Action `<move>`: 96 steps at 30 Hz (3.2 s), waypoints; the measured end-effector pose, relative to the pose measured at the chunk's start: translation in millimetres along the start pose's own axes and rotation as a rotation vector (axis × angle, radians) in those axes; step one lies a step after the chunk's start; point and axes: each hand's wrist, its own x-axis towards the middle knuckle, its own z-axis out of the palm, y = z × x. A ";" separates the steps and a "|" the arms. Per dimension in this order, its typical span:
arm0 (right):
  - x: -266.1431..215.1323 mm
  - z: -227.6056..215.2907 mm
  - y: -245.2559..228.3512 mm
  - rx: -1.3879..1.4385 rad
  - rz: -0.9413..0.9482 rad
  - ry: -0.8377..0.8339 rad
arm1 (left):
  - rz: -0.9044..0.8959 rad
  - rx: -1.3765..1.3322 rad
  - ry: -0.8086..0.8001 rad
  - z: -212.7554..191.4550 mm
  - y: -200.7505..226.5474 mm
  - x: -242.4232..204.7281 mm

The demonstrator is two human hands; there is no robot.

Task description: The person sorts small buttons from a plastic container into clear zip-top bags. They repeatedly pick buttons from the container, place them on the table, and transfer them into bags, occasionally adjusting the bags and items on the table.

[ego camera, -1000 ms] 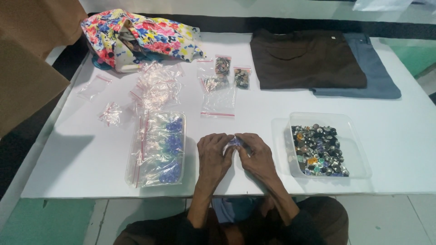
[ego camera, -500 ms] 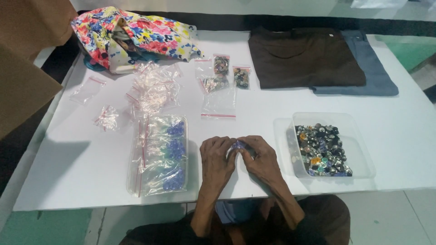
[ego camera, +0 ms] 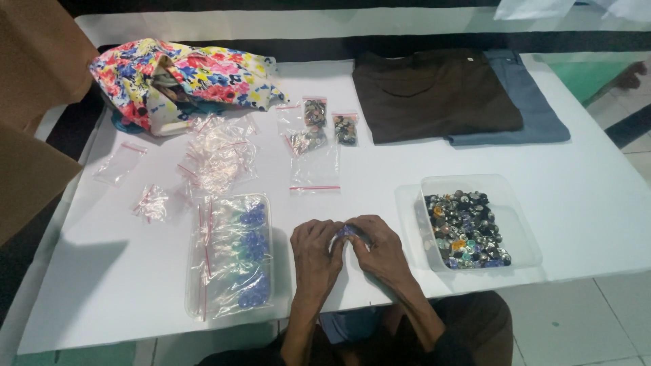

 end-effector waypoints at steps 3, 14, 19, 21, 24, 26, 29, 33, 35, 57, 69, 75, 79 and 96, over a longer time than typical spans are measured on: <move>0.4 1.0 2.3 0.010 -0.040 0.003 | -0.006 0.031 0.010 6.5 -5.8 0.4; -21.9 -3.7 3.6 -0.056 -0.182 0.037 | 0.237 0.028 0.143 30.0 -29.0 -8.1; -37.5 -13.9 -12.7 -0.166 -0.298 0.120 | 0.255 -0.013 0.124 28.0 -14.9 -12.1; -51.6 -26.8 -25.0 -0.187 -0.481 0.184 | 0.309 0.023 0.242 26.7 -4.9 -14.3; -78.8 -81.0 -44.9 -0.142 -0.550 0.342 | 0.289 -0.020 0.332 32.5 26.6 -22.1; -79.2 -127.5 -14.9 -0.205 -0.502 0.321 | 0.371 -0.051 0.337 40.5 55.0 -19.3; -63.2 -199.9 11.9 -0.400 -0.137 0.037 | 0.529 -0.083 0.274 53.3 98.2 -12.5; -23.8 -251.5 -3.2 -0.717 0.310 -0.473 | 0.566 -0.070 -0.035 101.4 124.2 15.5; -17.5 -243.2 0.4 -0.761 0.311 -0.515 | 0.473 -0.041 -0.162 107.4 141.9 27.1; 3.6 -254.8 7.0 0.203 0.392 -0.330 | 0.224 -0.046 -0.152 133.5 153.7 32.2; 22.0 -206.0 76.6 -0.826 0.084 -0.453 | 0.298 -0.097 -0.093 137.0 146.5 28.8; 13.0 -251.0 25.5 -0.230 0.295 -0.285 | 0.261 -0.065 -0.092 139.9 146.1 28.8; 11.2 -252.6 31.6 -0.317 0.245 -0.283 | 0.233 -0.060 -0.102 140.4 145.3 28.8; 11.8 -239.0 30.1 -0.226 0.242 -0.197 | 0.189 -0.053 -0.134 136.0 151.1 28.9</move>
